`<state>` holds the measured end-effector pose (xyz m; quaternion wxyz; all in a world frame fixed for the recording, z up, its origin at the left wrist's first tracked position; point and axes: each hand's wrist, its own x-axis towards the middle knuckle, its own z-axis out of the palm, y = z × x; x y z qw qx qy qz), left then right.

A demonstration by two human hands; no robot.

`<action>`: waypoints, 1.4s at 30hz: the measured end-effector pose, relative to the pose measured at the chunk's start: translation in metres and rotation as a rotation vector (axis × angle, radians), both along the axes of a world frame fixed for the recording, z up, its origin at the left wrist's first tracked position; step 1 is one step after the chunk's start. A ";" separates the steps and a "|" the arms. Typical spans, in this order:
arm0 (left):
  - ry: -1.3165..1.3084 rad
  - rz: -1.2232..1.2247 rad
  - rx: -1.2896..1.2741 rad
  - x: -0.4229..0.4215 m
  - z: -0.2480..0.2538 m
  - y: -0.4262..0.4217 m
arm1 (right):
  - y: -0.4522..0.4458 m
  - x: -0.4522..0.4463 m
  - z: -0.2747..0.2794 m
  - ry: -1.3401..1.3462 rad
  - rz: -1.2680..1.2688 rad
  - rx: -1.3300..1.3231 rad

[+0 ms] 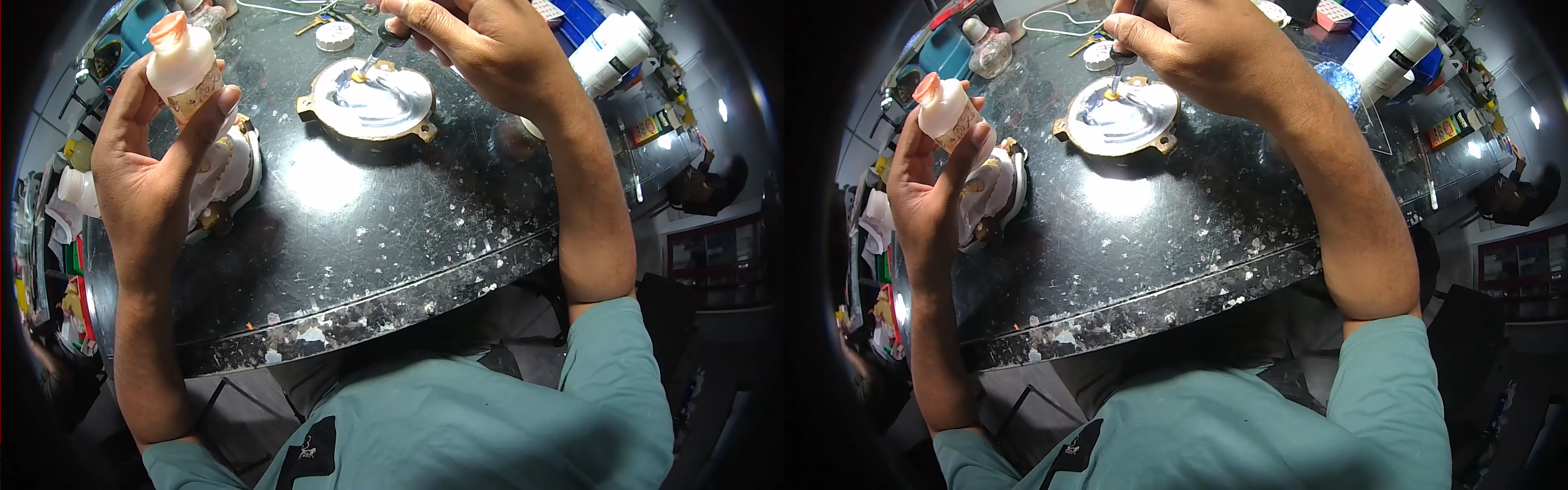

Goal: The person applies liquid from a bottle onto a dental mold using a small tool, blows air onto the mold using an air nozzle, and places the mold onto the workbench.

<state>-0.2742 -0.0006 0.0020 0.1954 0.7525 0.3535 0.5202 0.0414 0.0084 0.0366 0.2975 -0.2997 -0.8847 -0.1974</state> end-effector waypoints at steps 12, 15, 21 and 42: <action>0.015 0.010 -0.003 0.001 0.000 0.000 | -0.009 -0.006 0.010 0.273 -0.025 -0.444; 0.026 0.006 0.013 0.000 -0.001 0.001 | -0.015 -0.004 0.017 0.350 -0.026 -0.492; 0.007 -0.010 -0.015 0.000 0.000 0.000 | -0.028 -0.011 0.027 0.509 -0.063 -0.575; 0.013 -0.014 -0.022 -0.001 -0.002 0.002 | -0.028 -0.013 0.024 0.524 -0.001 -0.585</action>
